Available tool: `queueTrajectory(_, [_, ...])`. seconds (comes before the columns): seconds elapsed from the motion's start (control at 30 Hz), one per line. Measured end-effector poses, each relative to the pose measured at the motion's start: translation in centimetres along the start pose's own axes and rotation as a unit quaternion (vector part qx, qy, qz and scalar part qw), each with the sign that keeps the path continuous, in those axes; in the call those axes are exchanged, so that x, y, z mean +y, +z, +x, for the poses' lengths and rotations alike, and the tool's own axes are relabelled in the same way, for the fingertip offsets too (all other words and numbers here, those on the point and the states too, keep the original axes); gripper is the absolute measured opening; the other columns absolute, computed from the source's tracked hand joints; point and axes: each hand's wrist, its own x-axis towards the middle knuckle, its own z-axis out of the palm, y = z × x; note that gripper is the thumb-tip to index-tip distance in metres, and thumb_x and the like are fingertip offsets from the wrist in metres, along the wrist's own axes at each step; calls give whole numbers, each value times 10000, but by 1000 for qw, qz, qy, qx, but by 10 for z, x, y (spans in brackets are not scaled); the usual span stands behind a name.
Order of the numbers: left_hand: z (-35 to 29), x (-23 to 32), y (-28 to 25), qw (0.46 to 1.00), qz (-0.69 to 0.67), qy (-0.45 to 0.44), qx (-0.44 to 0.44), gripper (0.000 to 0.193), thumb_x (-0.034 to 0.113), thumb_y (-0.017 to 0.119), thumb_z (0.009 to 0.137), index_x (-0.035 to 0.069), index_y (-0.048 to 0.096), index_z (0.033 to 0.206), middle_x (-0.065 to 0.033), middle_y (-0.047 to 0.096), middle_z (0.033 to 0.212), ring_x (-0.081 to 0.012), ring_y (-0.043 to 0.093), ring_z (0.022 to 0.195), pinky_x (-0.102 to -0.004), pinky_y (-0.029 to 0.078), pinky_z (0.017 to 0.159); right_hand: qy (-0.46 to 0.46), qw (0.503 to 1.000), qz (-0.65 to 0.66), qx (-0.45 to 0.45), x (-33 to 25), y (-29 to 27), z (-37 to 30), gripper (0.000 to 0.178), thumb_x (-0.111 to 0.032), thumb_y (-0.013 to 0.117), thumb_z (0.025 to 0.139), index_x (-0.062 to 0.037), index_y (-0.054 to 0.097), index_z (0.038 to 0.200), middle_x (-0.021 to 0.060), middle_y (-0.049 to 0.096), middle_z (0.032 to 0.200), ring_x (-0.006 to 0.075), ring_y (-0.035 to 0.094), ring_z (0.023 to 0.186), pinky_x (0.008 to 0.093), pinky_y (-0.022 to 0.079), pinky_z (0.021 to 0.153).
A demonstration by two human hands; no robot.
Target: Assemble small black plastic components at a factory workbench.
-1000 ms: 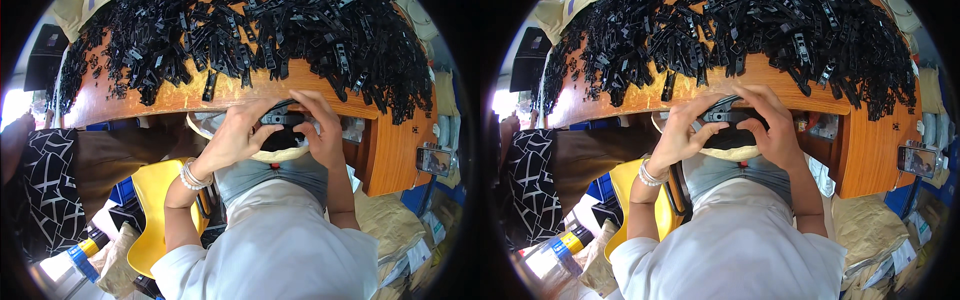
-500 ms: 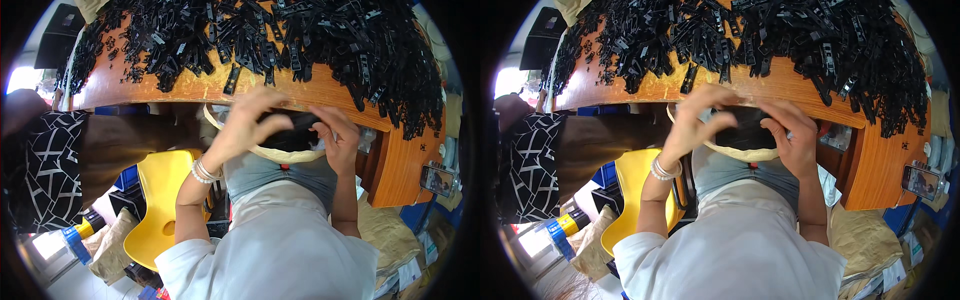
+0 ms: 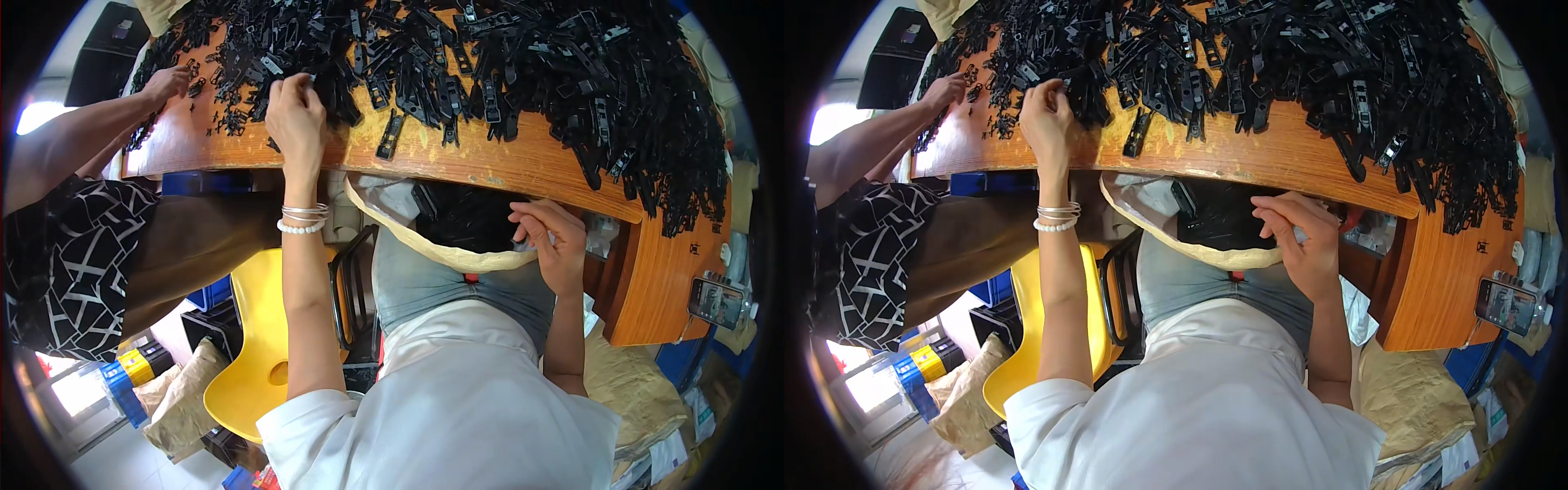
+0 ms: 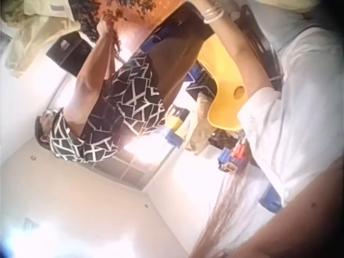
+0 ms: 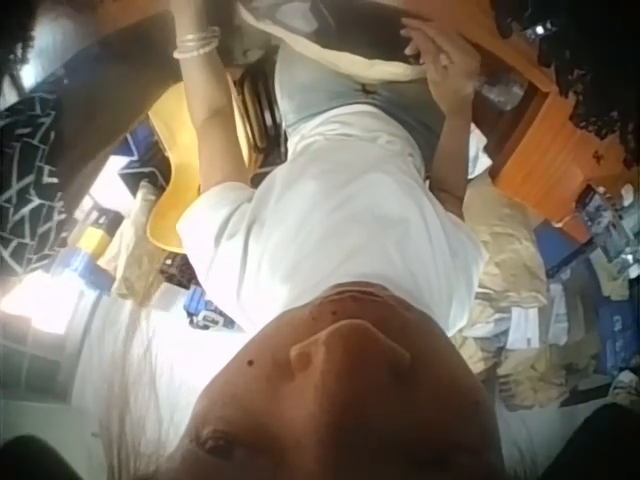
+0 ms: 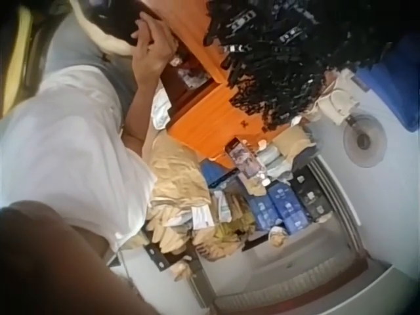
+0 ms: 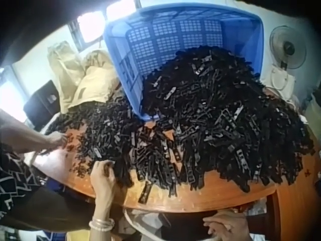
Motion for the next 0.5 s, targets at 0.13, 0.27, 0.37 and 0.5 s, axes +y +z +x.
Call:
queueTrajectory(0.13, [23, -8, 1, 987, 110, 96, -61, 185, 119, 585, 761, 109, 607, 945, -82, 524, 876, -258, 552, 685, -333, 441, 592, 27, 1000, 9, 2, 0, 1, 2, 158, -18, 522, 820, 16, 617, 941, 81, 601, 781, 95, 538, 589, 187, 392, 496])
queueTrajectory(0.27, [40, -10, 2, 967, 170, 164, -97, 155, 171, 620, 750, 92, 621, 884, -79, 532, 828, -262, 557, 675, -330, 443, 582, 18, 1000, 1, -6, 2, 3, 2, 151, -19, 528, 814, 17, 620, 929, 79, 599, 771, 97, 535, 587, 195, 406, 525])
queueTrajectory(0.37, [50, -4, 1, 979, 104, 135, -113, 211, 267, 642, 736, 71, 630, 813, -81, 540, 788, -266, 562, 661, -340, 445, 577, 20, 1000, -5, -9, 3, 2, 1, 147, -16, 534, 806, 19, 622, 918, 80, 598, 761, 97, 533, 585, 201, 412, 544])
queueTrajectory(0.5, [66, -5, 11, 962, 192, 145, -127, 335, 377, 627, 727, 44, 633, 749, -100, 549, 780, -286, 560, 656, -364, 441, 583, 20, 1000, -7, -3, 3, -1, -3, 151, -2, 527, 798, 18, 623, 913, 78, 599, 762, 92, 531, 582, 191, 401, 530])
